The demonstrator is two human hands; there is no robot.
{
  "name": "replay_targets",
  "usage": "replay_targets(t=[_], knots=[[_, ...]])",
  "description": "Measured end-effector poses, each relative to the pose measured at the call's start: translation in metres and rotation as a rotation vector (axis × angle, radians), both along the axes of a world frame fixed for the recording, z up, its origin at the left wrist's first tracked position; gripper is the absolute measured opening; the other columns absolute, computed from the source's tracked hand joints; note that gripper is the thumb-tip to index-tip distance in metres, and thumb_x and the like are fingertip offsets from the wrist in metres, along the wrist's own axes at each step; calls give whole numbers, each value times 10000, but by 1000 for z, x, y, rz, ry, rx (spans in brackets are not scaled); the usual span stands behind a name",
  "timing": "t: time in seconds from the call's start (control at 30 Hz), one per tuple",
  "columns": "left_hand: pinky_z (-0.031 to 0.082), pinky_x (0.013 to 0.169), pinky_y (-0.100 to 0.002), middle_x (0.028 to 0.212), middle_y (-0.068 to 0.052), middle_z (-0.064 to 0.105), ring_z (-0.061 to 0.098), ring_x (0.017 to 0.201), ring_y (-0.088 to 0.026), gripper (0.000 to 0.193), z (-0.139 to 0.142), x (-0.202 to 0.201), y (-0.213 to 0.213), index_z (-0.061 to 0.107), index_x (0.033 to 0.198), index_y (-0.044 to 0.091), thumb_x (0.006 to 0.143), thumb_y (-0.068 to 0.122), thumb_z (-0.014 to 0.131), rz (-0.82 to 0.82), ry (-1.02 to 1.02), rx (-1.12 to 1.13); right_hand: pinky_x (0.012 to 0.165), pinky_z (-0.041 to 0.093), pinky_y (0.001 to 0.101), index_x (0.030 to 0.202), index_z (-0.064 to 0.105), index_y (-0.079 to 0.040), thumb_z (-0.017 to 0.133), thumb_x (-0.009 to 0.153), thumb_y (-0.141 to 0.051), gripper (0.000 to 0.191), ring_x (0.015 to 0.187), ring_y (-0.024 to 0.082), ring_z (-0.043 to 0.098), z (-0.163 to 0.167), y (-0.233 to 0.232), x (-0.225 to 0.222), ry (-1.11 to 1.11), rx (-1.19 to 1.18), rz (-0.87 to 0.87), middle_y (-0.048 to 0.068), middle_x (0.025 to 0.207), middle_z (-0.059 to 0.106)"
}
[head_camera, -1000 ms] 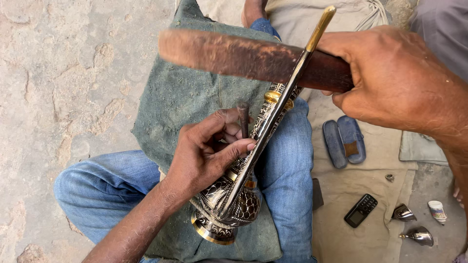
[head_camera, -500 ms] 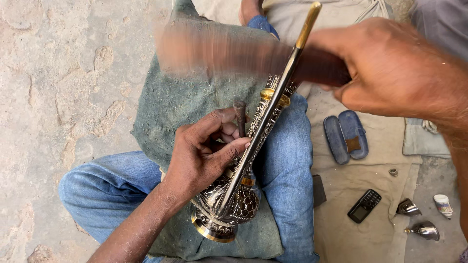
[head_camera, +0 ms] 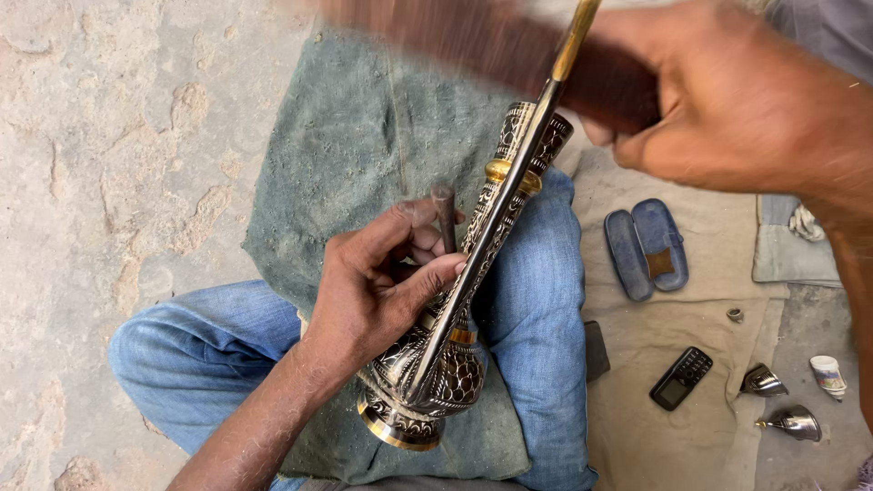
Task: The person sits on the floor and uses a hammer and chisel to engrave decorative patterns onto a silver and gold teapot. They repeatedly strike the chisel along the spout, handle, and body of the teapot to create intricate designs.
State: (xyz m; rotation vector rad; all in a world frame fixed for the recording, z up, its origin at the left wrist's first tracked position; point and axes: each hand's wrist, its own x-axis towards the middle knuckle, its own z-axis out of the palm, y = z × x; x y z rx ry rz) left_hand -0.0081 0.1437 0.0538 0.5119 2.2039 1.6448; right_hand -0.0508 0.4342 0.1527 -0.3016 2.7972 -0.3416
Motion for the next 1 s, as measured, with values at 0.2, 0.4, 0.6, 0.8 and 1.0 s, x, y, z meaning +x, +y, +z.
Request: replay_targets(t=[0.2,0.4,0.6,0.8,1.0], knots=[[572,579,-210,854,20,743,677,721,-29,351,-1,-4,-1,704,1149,75,845,181,844,-19,-3,-59,608,508,408,1216,732,-121,737,794,-9,437,674,243,674,-8,3,-7,111,-111,102,114,812,678],[579,607,-214,867,2,743,687,735,-41,460,1,-6,0,683,1270,76,854,190,840,-34,35,-14,610,493,394,1194,724,-84,739,822,1,382,647,251,664,-16,11,-4,127,14,37,125,771,686],[610,668,-202,898,8,749,703,788,-31,453,1,-3,-1,681,1277,66,870,183,843,-41,64,0,600,516,346,1228,733,-105,726,752,8,490,633,192,664,-16,7,-4,114,-50,134,86,741,688],[585,643,-196,869,10,747,683,760,-28,463,2,-6,-3,677,1286,65,862,169,834,-49,-35,17,611,528,379,1112,749,-96,735,814,-11,310,656,215,668,-13,2,-6,32,-33,53,61,729,664],[582,644,-188,874,10,740,677,774,-22,436,3,-5,-1,696,1254,63,857,166,843,-43,-23,21,691,531,359,1164,677,-138,763,770,-19,420,734,187,704,-8,-3,1,83,-16,67,82,812,718]])
